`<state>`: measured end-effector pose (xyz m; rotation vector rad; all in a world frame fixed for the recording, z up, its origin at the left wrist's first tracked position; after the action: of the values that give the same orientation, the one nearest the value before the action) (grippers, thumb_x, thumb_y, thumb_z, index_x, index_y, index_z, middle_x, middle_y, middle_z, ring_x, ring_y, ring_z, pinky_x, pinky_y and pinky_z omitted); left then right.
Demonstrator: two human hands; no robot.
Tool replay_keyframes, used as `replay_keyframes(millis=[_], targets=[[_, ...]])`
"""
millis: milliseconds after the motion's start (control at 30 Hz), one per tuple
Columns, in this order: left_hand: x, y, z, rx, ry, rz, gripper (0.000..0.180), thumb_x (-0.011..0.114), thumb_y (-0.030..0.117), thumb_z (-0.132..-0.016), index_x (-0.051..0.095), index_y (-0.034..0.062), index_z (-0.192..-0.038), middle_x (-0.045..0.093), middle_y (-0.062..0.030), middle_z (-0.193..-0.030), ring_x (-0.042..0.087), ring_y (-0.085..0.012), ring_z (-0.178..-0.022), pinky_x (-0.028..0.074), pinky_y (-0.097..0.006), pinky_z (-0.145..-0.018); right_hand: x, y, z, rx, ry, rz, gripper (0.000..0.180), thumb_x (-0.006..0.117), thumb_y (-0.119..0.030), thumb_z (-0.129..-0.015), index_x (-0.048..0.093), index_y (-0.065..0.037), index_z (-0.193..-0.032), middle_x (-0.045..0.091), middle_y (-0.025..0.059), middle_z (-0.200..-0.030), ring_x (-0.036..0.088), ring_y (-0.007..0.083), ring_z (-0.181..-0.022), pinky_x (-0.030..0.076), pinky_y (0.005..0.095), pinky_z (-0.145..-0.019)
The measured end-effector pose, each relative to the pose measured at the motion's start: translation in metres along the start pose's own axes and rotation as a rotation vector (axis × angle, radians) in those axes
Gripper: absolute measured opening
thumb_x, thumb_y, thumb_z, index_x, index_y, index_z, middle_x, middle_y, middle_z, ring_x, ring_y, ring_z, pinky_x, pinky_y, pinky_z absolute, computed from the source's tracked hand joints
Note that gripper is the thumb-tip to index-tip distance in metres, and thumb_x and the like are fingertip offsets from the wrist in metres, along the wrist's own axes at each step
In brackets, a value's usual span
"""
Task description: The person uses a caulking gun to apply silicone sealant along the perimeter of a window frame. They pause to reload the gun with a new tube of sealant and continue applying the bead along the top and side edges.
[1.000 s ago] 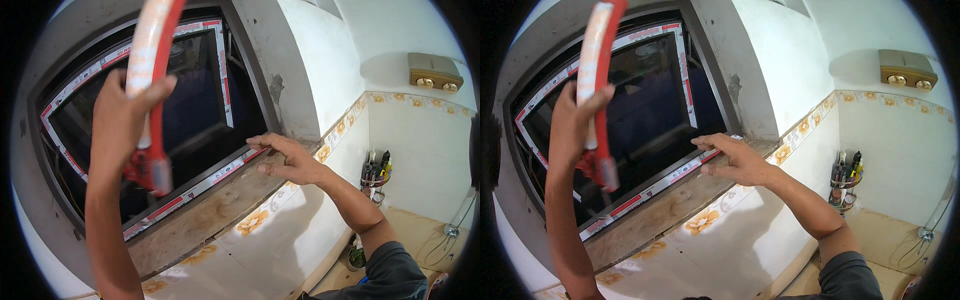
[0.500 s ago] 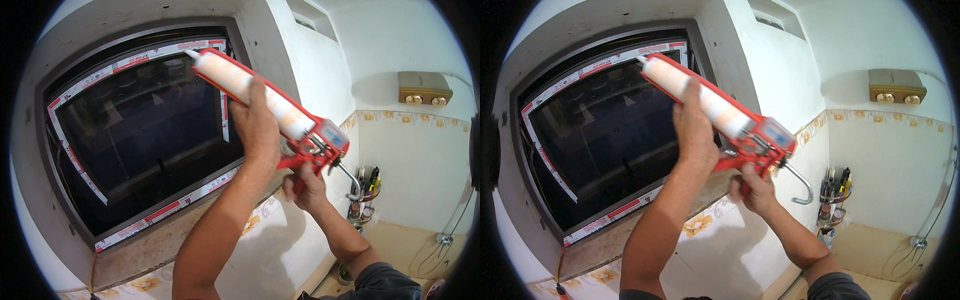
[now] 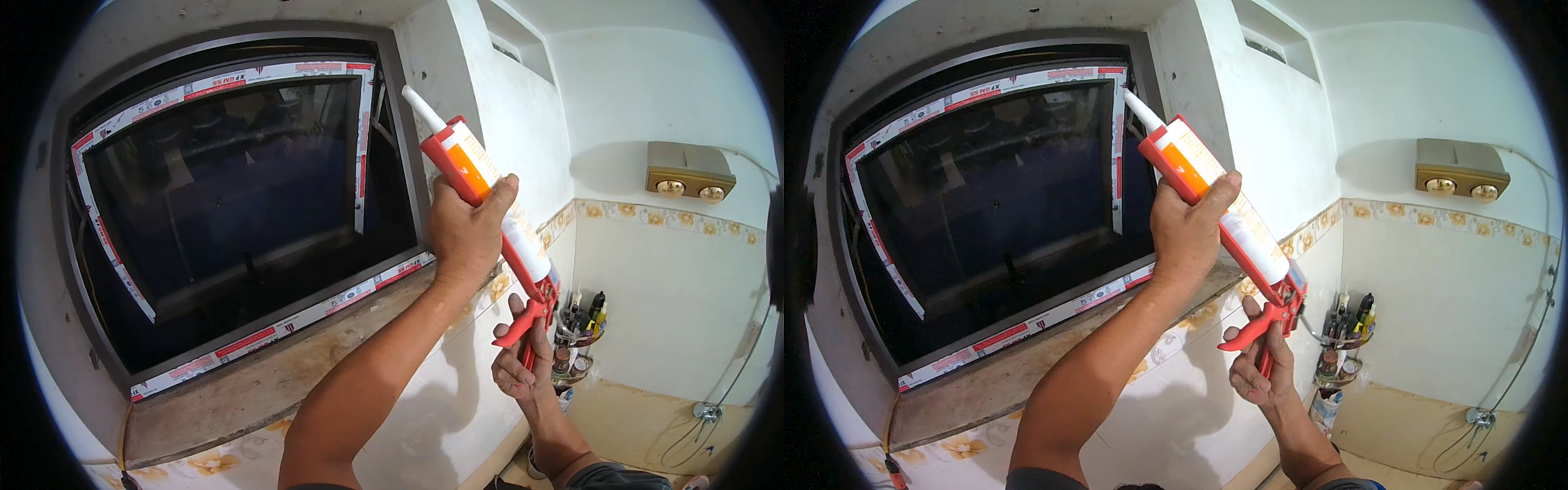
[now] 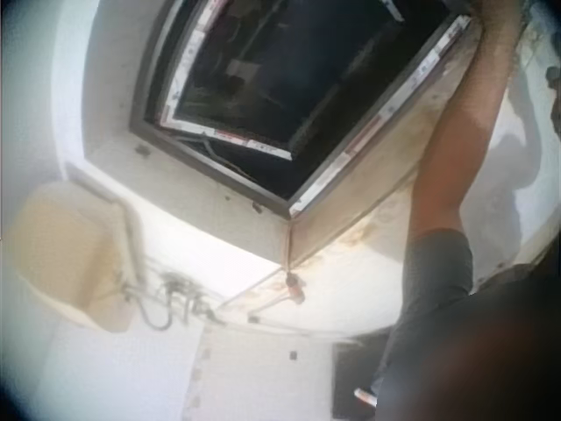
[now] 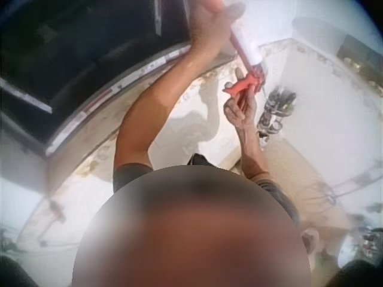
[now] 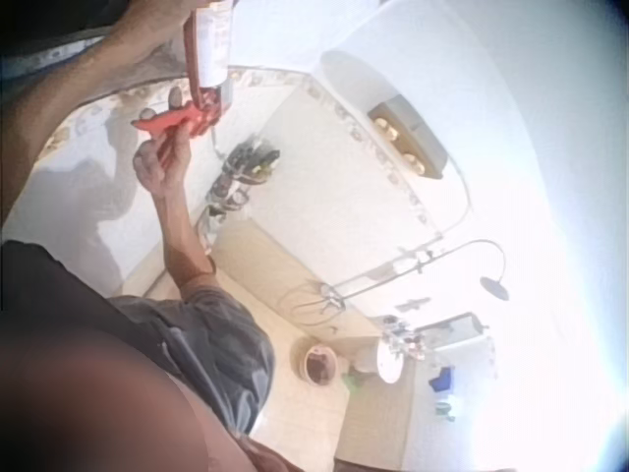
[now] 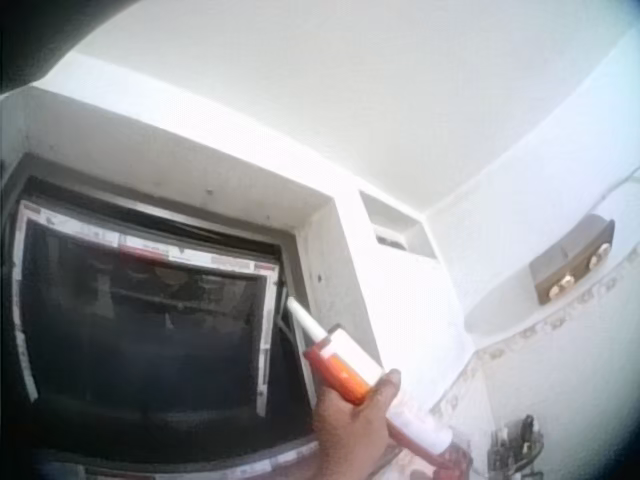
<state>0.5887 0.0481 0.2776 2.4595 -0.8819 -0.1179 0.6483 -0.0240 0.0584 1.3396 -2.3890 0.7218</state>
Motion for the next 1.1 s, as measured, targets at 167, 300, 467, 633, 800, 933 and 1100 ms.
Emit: replay_keyframes(millis=[167,300,467,633,800,933,1100], targets=[[0.002,-0.005,-0.001,-0.064,0.002,0.096,0.040,0.079,0.032,-0.095,0.065,-0.0021,-0.110,0.070,-0.0073,-0.099,0.068,-0.0139,-0.090,0.054,-0.030,-0.080,-0.011,-0.019,0.006,-0.131,0.169,0.449,0.058,0.039,-0.048,-0.113,0.033,-0.021,-0.164,0.061,0.0236,-0.144,0.051,0.0110,-0.045,0.040,0.0239,-0.041],[0.002,-0.019,-0.012,-0.112,-0.039,0.385,0.047,0.076,0.038,-0.097,0.060,-0.0024,-0.115,0.070,-0.0092,-0.103,0.068,-0.0176,-0.089,0.054,-0.032,-0.082,0.004,-0.037,-0.013,-0.270,0.209,0.807,0.070,0.055,-0.056,-0.105,0.039,-0.017,-0.161,0.060,0.0212,-0.147,0.069,0.0240,-0.082,0.056,0.0329,-0.070],[-0.017,-0.010,-0.031,-0.241,-0.113,0.376,0.058,0.067,0.055,-0.100,0.063,-0.0012,-0.115,0.070,-0.0074,-0.103,0.068,-0.0168,-0.087,0.055,-0.032,-0.079,0.040,-0.045,-0.047,-0.289,0.112,0.634,0.059,0.054,-0.058,-0.105,0.052,-0.013,-0.143,0.064,0.0140,-0.131,0.063,0.0341,-0.123,0.050,0.0525,-0.110],[-0.074,-0.007,-0.039,-0.130,-0.555,-0.687,0.071,0.066,0.060,-0.098,0.064,-0.0050,-0.126,0.070,-0.0223,-0.128,0.071,-0.0331,-0.109,0.053,-0.044,-0.096,0.068,-0.087,-0.098,-0.312,0.001,0.869,0.056,0.052,-0.059,-0.105,0.055,-0.010,-0.133,0.063,0.0124,-0.122,0.063,0.0343,-0.123,0.051,0.0542,-0.107],[-0.167,-0.013,-0.004,-0.176,-0.769,-1.244,0.076,0.068,0.059,-0.096,0.058,0.0014,-0.144,0.059,-0.0278,-0.143,0.060,-0.0402,-0.132,0.049,-0.046,-0.109,0.102,-0.133,-0.164,-0.378,0.024,1.163,0.056,0.047,-0.055,-0.109,0.054,-0.005,-0.132,0.065,0.0158,-0.126,0.065,0.0353,-0.124,0.050,0.0569,-0.108],[-0.223,-0.046,0.039,-0.528,-0.792,-1.336,0.086,0.058,0.071,-0.096,0.050,0.0088,-0.155,0.044,-0.0263,-0.158,0.042,-0.0410,-0.148,0.029,-0.059,-0.123,0.139,-0.156,-0.231,-0.375,0.027,1.404,0.055,0.046,-0.052,-0.110,0.055,-0.002,-0.132,0.068,0.0197,-0.124,0.068,0.0361,-0.120,0.053,0.0566,-0.106],[-0.234,-0.065,0.071,-0.287,-0.845,-1.480,0.084,0.052,0.071,-0.098,0.046,0.0148,-0.159,0.033,-0.0269,-0.165,0.026,-0.0448,-0.156,0.020,-0.064,-0.125,0.174,-0.157,-0.297,-0.405,0.058,1.685,0.058,0.053,-0.052,-0.108,0.056,0.001,-0.131,0.071,0.0206,-0.117,0.071,0.0333,-0.115,0.056,0.0517,-0.104]])
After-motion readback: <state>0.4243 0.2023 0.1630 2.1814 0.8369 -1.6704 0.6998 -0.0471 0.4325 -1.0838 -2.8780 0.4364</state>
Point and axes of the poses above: each hand's wrist, its own z-axis away from the middle knuckle, its own x-axis out of the palm, y = z × x, the point moved 7 cm from there along -z, towards the middle knuckle
